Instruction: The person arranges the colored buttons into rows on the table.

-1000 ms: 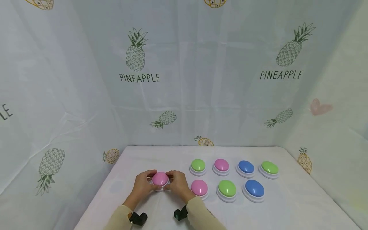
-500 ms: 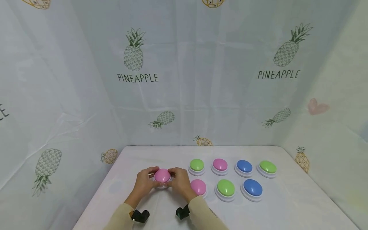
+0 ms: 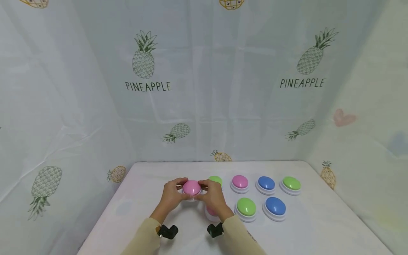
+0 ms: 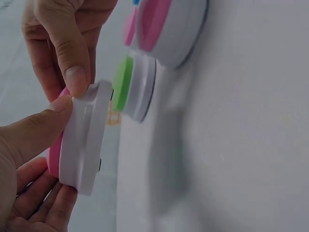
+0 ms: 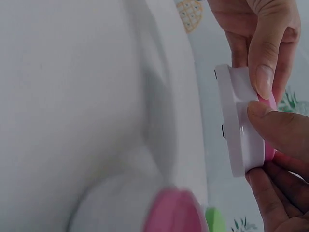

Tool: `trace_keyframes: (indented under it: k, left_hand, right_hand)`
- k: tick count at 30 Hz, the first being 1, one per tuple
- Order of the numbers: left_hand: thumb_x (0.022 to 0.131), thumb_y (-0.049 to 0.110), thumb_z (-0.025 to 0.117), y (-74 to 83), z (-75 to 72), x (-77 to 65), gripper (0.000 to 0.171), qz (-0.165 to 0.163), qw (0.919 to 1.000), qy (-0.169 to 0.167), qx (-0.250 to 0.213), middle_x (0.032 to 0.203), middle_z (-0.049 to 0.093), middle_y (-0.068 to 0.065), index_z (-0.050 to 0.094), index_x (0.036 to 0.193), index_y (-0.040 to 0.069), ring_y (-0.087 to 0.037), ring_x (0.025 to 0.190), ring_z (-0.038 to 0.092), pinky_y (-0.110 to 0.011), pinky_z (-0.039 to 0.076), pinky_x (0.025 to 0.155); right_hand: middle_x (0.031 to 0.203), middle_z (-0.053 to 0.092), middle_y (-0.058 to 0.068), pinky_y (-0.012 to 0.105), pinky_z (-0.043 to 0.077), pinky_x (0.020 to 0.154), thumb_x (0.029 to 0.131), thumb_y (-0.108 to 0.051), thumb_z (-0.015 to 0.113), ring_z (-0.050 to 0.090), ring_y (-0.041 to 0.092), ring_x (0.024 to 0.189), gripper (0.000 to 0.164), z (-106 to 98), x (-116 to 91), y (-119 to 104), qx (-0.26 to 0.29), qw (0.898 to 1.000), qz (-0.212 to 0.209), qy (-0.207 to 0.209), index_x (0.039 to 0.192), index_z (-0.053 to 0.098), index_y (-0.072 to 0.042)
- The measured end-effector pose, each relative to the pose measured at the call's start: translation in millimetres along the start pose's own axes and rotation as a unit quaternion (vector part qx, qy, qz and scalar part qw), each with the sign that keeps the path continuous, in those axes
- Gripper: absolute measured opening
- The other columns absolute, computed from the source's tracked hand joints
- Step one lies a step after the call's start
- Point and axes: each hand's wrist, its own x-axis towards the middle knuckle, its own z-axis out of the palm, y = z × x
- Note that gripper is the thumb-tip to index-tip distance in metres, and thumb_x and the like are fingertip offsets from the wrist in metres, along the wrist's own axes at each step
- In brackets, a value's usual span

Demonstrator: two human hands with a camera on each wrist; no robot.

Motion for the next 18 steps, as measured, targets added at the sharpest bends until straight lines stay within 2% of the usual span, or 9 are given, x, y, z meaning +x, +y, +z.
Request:
trace_keyframes:
  k: [6,18]
  left_hand:
    - [0.075,-0.002,0.093,18.1,24.6,7.4,0.066,0.023,0.9992,-0.029,-0.014,0.133,0.068,-0.019,0.066,0.136,-0.002,-0.04,0.125,0.065,-0.047,0.056,0.102]
    - [0.079,0.002,0.092,48.6,73.8,10.9,0.064,0.024,0.9971,-0.063,-0.034,0.134,0.068,-0.015,0.065,0.138,0.001,-0.038,0.127,0.063,-0.048,0.056,0.104]
  right_hand:
    - [0.124,0.074,0.013,0.046,0.059,0.099,0.08,-0.01,0.092,0.07,0.033,0.117,0.056,-28,-7,13,-0.024,0.999,0.002,0.03,0.131,0.071,0.0]
    - [0.124,0.074,0.016,0.051,0.058,0.098,0.08,-0.011,0.093,0.07,0.036,0.116,0.056,-76,-30,36,-0.034,0.997,0.019,0.063,0.13,0.071,0.0]
